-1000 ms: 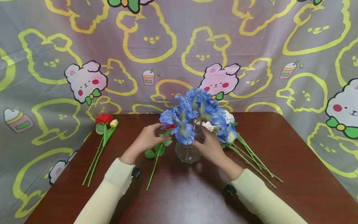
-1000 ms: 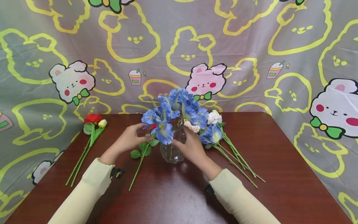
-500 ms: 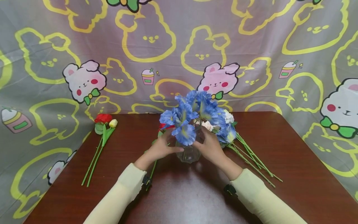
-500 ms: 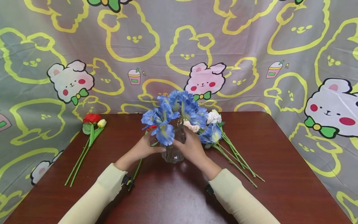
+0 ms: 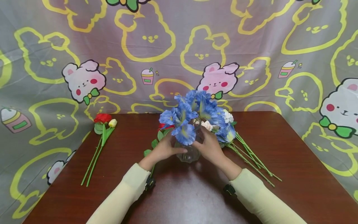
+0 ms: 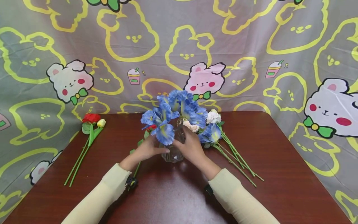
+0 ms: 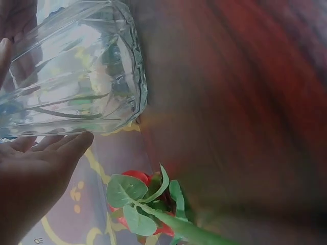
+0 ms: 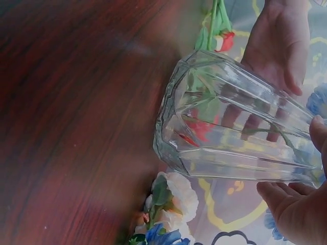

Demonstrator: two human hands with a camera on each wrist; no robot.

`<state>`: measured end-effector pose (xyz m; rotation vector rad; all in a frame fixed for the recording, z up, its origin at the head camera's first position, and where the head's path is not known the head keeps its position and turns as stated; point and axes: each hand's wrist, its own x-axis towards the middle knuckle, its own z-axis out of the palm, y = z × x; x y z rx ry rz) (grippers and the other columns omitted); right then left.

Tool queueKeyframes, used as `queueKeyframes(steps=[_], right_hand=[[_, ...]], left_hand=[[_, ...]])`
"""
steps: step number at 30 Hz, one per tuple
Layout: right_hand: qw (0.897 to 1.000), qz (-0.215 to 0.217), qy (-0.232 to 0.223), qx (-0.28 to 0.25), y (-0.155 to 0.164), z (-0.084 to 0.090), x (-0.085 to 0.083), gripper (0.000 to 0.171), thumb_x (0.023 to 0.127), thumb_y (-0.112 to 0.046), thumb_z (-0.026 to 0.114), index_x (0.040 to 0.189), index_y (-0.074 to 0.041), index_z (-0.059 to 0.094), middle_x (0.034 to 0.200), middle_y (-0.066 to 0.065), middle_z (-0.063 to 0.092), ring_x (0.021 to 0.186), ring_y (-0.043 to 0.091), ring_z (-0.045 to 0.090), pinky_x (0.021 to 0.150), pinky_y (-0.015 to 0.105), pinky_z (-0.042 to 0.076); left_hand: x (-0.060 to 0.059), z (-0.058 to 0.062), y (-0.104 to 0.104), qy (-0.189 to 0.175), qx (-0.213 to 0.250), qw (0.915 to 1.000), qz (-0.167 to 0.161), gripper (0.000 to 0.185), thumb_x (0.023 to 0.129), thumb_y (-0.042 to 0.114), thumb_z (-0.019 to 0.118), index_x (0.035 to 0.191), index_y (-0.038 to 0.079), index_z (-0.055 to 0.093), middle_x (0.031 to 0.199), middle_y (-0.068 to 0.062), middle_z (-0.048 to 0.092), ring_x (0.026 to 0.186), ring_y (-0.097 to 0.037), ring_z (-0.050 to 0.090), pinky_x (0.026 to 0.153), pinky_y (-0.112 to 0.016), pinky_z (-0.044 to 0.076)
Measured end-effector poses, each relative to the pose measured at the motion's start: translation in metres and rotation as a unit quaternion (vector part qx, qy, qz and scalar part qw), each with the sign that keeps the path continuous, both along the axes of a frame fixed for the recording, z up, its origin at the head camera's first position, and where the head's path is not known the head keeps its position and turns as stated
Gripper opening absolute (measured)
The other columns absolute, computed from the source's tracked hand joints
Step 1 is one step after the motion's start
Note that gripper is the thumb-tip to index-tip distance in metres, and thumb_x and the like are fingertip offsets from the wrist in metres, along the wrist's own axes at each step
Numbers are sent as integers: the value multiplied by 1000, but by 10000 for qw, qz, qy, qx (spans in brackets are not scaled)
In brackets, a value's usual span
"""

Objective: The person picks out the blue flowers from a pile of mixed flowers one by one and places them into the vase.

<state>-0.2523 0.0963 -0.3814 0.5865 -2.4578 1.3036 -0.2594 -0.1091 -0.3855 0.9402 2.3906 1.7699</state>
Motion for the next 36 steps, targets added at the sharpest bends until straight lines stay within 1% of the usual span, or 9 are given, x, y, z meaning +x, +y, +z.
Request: queueKeyframes(steps=[4, 8, 12, 14, 20, 22, 28, 30, 36], right_hand=[[10000, -10, -16, 50, 0, 1, 1, 44, 81, -11, 72, 123, -4, 58, 112, 14, 67, 100, 28, 65, 84, 41, 53], [9999, -17, -25, 148, 0, 2, 2, 38, 83, -13, 72, 118, -5, 58, 99, 9, 66, 84, 22, 61, 74, 39, 53], [9998, -15, -61, 165, -1, 2, 2, 36, 83, -11, 71, 116, -6, 57, 88, 7, 62, 74, 20, 56, 67, 37, 49], [9999, -23, -67, 157, -1, 2, 2, 38, 83, -11, 72, 117, -6, 57, 91, 8, 63, 76, 21, 58, 69, 37, 50], [9998, -64, -60, 194, -1, 4, 2, 47, 83, -19, 77, 123, -5, 57, 115, 15, 66, 102, 29, 64, 86, 42, 52], [9997, -63, 10, 227, 0, 4, 2, 46, 83, -21, 78, 122, -5, 58, 114, 16, 66, 102, 31, 64, 87, 44, 52], [9988, 97, 166, 444, 5, 6, 1, 52, 84, -28, 78, 126, -5, 56, 107, 13, 67, 93, 27, 64, 79, 43, 52], [9986, 159, 104, 501, 9, 7, 1, 59, 84, -31, 78, 131, -4, 54, 114, 14, 65, 99, 28, 63, 82, 44, 52], [9981, 215, -315, 478, 29, 13, 4, 70, 83, -31, 79, 137, 3, 49, 130, 23, 57, 116, 36, 57, 92, 47, 49]], left_hand=[[13, 14, 1, 47, -268, 9993, 264, 89, 77, -4, 79, 149, -4, 26, 147, -23, 36, 134, -34, 39, 107, -44, 34], [14, 13, 1, 138, -365, 9984, 414, 89, 77, -3, 80, 148, -6, 26, 146, -25, 37, 132, -37, 40, 107, -46, 35], [13, 10, 0, 177, -329, 9987, 361, 87, 78, -3, 79, 148, -4, 28, 146, -23, 39, 132, -35, 42, 107, -43, 35], [13, 10, 0, 186, -314, 9988, 325, 87, 78, -2, 79, 148, -3, 29, 147, -21, 39, 132, -34, 42, 107, -43, 35], [10, 7, -1, 182, -301, 9991, 232, 87, 78, -2, 79, 149, -2, 28, 147, -20, 39, 132, -32, 42, 107, -40, 35], [9, 6, -1, 220, -302, 9991, 219, 86, 79, -2, 79, 149, -2, 28, 147, -20, 39, 132, -32, 42, 107, -41, 36], [-8, -17, -3, 202, -285, 9990, 291, 93, 77, 2, 81, 152, 5, 26, 148, -16, 39, 132, -30, 43, 107, -41, 36], [-11, -22, -4, 133, -243, 9992, 292, 94, 77, 3, 82, 152, 9, 26, 148, -13, 39, 133, -28, 42, 107, -39, 36], [-11, -22, -4, -3, -270, 9990, 367, 96, 77, 8, 84, 152, 10, 24, 148, -13, 39, 133, -26, 41, 107, -34, 36]])
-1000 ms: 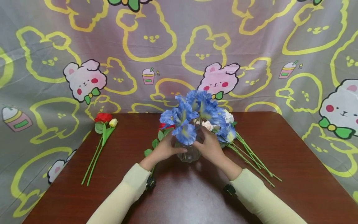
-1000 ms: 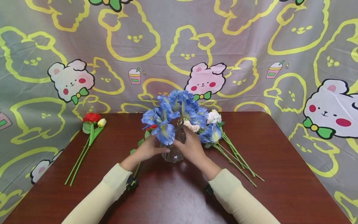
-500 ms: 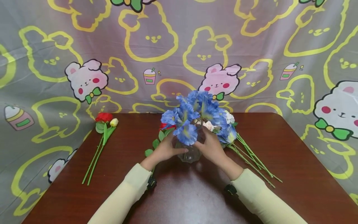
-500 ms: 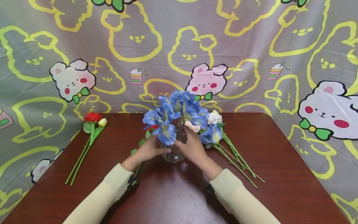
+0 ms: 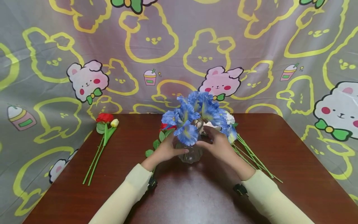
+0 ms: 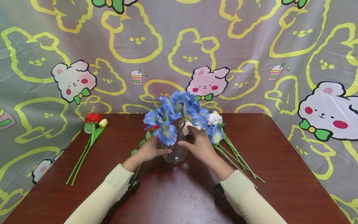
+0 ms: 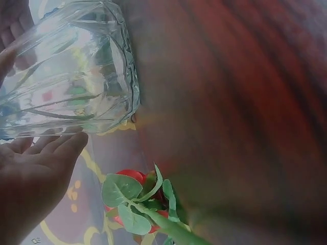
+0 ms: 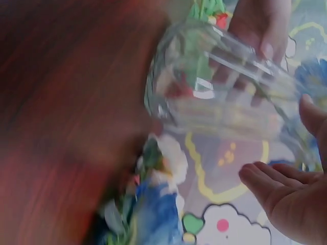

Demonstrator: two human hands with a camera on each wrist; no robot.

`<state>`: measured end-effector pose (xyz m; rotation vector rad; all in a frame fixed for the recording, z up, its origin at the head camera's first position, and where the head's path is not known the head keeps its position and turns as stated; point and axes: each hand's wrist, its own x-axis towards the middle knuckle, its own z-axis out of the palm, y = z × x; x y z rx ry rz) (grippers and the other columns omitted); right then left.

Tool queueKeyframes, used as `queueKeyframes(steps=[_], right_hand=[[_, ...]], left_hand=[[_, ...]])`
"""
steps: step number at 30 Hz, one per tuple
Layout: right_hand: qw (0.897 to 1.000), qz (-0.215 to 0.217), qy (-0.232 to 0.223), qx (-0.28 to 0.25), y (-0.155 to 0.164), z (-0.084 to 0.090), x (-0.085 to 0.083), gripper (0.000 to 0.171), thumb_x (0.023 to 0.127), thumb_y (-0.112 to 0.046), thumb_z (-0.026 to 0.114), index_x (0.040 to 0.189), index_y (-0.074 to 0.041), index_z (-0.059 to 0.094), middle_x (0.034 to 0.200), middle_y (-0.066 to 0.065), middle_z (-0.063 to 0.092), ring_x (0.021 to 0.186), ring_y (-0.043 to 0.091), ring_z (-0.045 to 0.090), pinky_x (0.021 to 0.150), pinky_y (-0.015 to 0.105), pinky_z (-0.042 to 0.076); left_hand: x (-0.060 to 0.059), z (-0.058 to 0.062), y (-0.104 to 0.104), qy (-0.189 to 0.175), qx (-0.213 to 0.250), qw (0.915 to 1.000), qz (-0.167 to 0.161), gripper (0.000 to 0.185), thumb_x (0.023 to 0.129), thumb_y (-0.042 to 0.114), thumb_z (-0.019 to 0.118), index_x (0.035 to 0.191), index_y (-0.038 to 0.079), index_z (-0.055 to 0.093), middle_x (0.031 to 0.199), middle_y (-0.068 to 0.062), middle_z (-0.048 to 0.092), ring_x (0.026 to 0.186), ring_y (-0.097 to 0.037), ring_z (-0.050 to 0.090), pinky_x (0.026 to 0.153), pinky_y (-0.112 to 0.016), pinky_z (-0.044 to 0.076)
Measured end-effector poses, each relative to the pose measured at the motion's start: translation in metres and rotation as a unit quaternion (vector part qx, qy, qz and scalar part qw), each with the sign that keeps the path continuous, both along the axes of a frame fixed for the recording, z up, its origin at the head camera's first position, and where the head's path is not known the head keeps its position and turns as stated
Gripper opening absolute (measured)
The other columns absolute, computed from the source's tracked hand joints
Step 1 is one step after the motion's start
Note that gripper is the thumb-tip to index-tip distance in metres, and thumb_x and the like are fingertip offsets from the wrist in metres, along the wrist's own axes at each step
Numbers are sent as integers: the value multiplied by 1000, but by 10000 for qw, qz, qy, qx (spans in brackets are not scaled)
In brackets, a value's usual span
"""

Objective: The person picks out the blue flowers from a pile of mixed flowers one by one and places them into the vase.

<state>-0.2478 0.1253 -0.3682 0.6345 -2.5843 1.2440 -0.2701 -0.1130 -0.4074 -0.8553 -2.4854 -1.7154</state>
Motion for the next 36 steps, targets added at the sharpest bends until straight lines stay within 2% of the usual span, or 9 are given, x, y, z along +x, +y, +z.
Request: queueKeyframes(steps=[7, 12, 17, 24, 25, 28, 31, 32, 36], right_hand=[[9976, -278, -524, 350, 38, 16, 3, 55, 86, -27, 77, 128, 4, 58, 123, 20, 62, 111, 36, 61, 88, 48, 52], [9949, -485, -575, 665, 63, 28, 8, 48, 86, -26, 77, 120, 4, 63, 115, 21, 66, 104, 36, 64, 82, 48, 54], [9896, -714, -644, 1070, 83, 33, 9, 50, 88, -33, 74, 119, 6, 64, 109, 20, 68, 97, 33, 65, 81, 48, 54], [9779, -811, -945, 1680, 106, 26, 6, 46, 87, -28, 74, 112, 11, 65, 98, 19, 69, 88, 32, 65, 72, 47, 54], [9759, -795, -1009, 1763, 108, 24, 6, 43, 87, -26, 74, 110, 10, 66, 97, 18, 69, 86, 31, 65, 70, 46, 54], [9700, -713, -1193, 1994, 114, 18, 4, 33, 87, -20, 73, 103, 9, 69, 93, 17, 69, 81, 29, 64, 66, 44, 53], [9642, -677, -1398, 2151, 118, 11, 3, 27, 86, -15, 74, 100, 8, 70, 93, 18, 69, 82, 31, 64, 65, 43, 53], [9623, -670, -1458, 2198, 119, 10, 2, 25, 86, -14, 74, 98, 7, 70, 93, 18, 70, 82, 31, 64, 65, 43, 53], [9588, -665, -1567, 2273, 122, 3, 0, 18, 84, -12, 75, 93, 3, 73, 91, 14, 70, 83, 31, 64, 65, 43, 53]], left_hand=[[2, 1, 1, -183, -248, 9992, 255, 98, 77, 12, 84, 153, 7, 22, 151, -14, 34, 134, -28, 40, 107, -33, 35], [1, 0, 0, -159, -197, 9995, 207, 97, 77, 8, 84, 153, 8, 23, 152, -12, 34, 134, -29, 40, 107, -34, 35], [1, 0, 0, -146, -261, 9993, 225, 97, 77, 11, 84, 153, 7, 23, 151, -14, 34, 132, -30, 43, 106, -35, 37], [3, 2, -1, -205, -366, 9987, 301, 98, 78, 15, 84, 152, 4, 22, 151, -18, 34, 131, -34, 43, 106, -38, 37], [7, 6, 0, -241, -359, 9986, 295, 97, 78, 13, 83, 152, 2, 22, 151, -20, 33, 131, -35, 43, 106, -39, 37], [7, 7, 0, -279, -379, 9984, 315, 98, 78, 13, 83, 153, 3, 21, 151, -20, 32, 131, -35, 43, 106, -38, 37], [7, 7, 0, -311, -398, 9983, 302, 99, 78, 14, 83, 153, 3, 20, 152, -19, 31, 132, -34, 42, 106, -38, 37], [4, 3, -1, -313, -421, 9981, 313, 99, 78, 16, 84, 154, 5, 19, 152, -17, 31, 132, -32, 42, 106, -36, 37], [4, 3, -2, -389, -473, 9976, 334, 101, 79, 19, 83, 154, 5, 17, 153, -16, 30, 133, -32, 41, 106, -38, 37]])
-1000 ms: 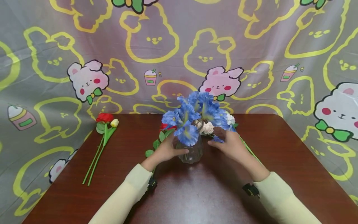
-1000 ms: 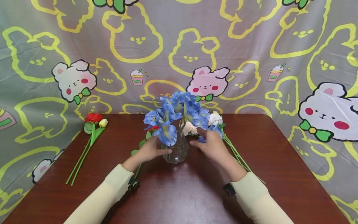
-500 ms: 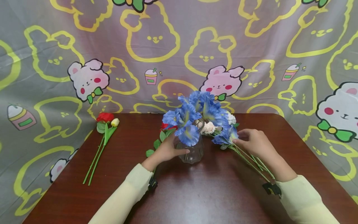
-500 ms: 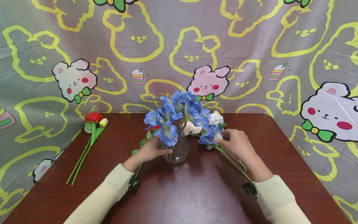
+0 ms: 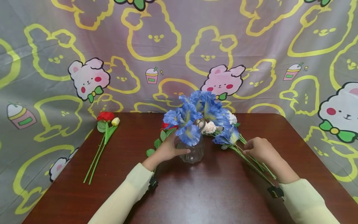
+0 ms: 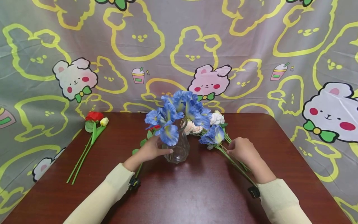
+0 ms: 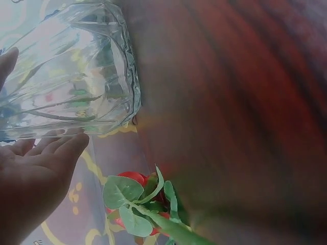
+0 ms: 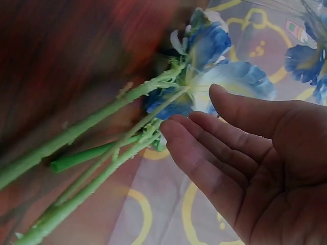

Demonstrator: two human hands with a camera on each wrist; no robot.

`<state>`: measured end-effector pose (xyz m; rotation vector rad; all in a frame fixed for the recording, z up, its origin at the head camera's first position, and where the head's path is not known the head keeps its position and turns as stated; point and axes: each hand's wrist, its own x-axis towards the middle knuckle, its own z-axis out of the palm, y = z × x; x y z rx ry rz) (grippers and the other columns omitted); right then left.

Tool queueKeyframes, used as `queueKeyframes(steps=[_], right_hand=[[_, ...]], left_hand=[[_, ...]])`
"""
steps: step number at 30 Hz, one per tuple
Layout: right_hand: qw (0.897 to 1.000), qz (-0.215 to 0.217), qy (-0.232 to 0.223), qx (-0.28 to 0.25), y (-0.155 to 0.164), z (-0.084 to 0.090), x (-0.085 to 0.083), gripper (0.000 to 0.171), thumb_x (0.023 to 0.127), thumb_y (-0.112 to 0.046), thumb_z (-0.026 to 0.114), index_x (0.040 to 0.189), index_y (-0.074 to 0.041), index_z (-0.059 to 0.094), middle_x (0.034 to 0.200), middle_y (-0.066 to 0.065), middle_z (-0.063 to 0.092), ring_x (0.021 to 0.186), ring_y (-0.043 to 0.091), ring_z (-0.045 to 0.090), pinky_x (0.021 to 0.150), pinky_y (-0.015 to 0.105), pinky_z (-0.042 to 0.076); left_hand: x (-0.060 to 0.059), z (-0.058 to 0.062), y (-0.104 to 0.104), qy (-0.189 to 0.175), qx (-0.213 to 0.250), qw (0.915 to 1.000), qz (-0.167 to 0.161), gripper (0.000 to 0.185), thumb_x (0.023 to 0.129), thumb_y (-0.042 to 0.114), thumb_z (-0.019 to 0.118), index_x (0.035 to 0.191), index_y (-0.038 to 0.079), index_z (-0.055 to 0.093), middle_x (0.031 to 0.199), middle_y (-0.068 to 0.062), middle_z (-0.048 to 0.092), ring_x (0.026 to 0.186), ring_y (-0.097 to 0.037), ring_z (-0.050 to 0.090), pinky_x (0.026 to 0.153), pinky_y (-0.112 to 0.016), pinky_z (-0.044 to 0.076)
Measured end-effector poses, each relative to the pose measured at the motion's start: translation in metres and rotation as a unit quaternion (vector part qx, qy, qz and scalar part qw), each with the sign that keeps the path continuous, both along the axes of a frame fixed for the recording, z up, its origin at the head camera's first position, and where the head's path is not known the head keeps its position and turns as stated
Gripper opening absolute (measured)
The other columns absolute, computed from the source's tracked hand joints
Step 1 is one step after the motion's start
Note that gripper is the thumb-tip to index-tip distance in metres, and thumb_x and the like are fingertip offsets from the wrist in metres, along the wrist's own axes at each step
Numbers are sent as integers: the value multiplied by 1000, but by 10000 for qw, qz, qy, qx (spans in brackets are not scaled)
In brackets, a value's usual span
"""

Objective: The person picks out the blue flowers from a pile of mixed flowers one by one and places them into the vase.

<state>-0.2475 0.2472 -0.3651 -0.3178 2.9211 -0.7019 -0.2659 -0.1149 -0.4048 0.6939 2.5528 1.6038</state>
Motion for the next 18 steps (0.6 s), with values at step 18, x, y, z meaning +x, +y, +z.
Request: queueKeyframes(steps=[18], right_hand=[[9995, 14, 222, 223, 8, -14, 2, 8, 80, -8, 75, 84, -1, 74, 83, 10, 70, 78, 31, 65, 68, 49, 52]], left_hand=[[1, 1, 0, -155, -97, 9998, 89, 104, 80, 22, 83, 155, 6, 13, 154, -16, 30, 134, -32, 40, 105, -39, 39]])
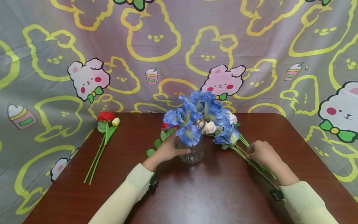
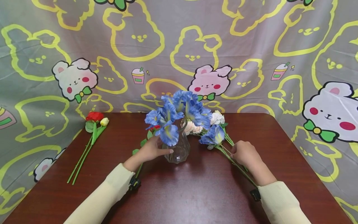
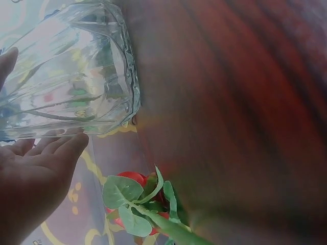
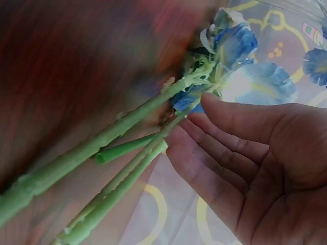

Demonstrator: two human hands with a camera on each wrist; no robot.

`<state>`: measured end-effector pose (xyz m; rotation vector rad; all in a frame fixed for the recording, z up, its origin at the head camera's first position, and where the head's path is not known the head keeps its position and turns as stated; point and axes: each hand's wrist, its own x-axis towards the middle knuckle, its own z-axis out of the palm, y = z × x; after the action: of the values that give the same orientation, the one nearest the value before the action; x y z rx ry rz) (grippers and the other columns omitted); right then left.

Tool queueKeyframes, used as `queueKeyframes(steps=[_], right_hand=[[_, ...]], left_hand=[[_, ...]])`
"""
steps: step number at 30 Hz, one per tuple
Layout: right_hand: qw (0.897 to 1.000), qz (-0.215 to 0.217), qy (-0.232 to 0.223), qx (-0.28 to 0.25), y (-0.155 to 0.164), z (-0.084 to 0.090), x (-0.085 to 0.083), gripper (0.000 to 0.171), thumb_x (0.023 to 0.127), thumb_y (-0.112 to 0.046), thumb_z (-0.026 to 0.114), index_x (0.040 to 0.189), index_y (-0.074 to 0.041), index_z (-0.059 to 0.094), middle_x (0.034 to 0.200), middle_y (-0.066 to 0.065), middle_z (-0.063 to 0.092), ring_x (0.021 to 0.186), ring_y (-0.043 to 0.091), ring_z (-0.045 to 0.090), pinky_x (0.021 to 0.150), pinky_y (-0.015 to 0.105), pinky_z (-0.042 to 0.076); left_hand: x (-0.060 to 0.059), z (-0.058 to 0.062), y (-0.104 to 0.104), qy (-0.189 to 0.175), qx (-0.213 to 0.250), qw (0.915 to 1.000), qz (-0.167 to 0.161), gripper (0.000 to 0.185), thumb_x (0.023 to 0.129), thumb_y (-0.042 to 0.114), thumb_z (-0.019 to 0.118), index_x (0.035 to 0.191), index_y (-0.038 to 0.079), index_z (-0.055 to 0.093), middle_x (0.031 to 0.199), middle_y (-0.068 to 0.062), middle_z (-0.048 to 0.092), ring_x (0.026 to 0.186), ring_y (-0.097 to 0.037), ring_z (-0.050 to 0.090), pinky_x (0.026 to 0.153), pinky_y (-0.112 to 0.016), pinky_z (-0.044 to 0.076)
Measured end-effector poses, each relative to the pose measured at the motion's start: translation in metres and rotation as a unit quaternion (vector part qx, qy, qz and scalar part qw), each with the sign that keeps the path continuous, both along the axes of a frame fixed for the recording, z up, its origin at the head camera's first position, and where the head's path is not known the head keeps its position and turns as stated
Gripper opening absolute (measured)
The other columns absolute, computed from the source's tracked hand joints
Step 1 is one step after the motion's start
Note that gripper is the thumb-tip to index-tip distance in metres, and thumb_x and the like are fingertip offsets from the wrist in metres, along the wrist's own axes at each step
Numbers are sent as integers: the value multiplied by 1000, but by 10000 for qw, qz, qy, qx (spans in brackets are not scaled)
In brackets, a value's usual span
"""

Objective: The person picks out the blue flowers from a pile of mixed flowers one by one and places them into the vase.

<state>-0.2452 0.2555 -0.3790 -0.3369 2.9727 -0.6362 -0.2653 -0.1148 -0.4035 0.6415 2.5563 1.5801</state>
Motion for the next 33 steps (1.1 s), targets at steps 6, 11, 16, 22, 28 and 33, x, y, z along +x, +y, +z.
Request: queueKeyframes(steps=[6, 11, 16, 22, 28, 33], right_hand=[[9999, -9, 71, 105, 2, -2, 2, 3, 78, -4, 75, 80, -2, 73, 77, 7, 68, 69, 24, 61, 61, 45, 51], [9998, -63, -41, 206, 4, -4, 2, 4, 77, 0, 74, 79, -1, 71, 77, 8, 66, 67, 23, 60, 60, 44, 51], [9993, -14, -40, 374, 7, -6, 2, 6, 74, 0, 73, 79, -2, 71, 78, 9, 67, 68, 24, 60, 61, 45, 51], [9987, 31, -119, 485, 9, -8, 2, 6, 73, 0, 73, 78, -3, 71, 78, 8, 67, 69, 24, 60, 61, 45, 51], [9986, 32, -118, 517, 10, -9, 1, 6, 74, 0, 73, 79, -2, 72, 80, 9, 68, 72, 26, 62, 63, 46, 52], [9989, 60, -41, 468, 11, -10, 2, 7, 74, 1, 72, 78, -4, 72, 78, 7, 68, 69, 23, 60, 61, 43, 52]], left_hand=[[1, 0, 0, -22, -2, 10000, 9, 104, 79, 22, 83, 155, 6, 14, 154, -16, 29, 134, -32, 40, 105, -40, 38], [1, -1, 0, -14, -45, 10000, 36, 103, 79, 23, 83, 155, 5, 15, 153, -17, 31, 133, -33, 41, 105, -41, 38], [1, -1, -1, -42, -142, 9998, 95, 105, 79, 25, 83, 155, 6, 14, 153, -17, 31, 133, -33, 41, 104, -41, 39], [1, 0, -1, -76, -201, 9997, 130, 105, 79, 27, 83, 155, 6, 14, 153, -17, 31, 133, -33, 41, 104, -42, 40], [1, 1, -1, -35, -185, 9998, 108, 104, 79, 26, 83, 155, 6, 15, 153, -17, 31, 133, -33, 41, 105, -41, 39], [1, 0, -1, -81, -218, 9996, 155, 106, 79, 27, 84, 154, 3, 14, 152, -19, 32, 132, -34, 42, 105, -42, 39]])
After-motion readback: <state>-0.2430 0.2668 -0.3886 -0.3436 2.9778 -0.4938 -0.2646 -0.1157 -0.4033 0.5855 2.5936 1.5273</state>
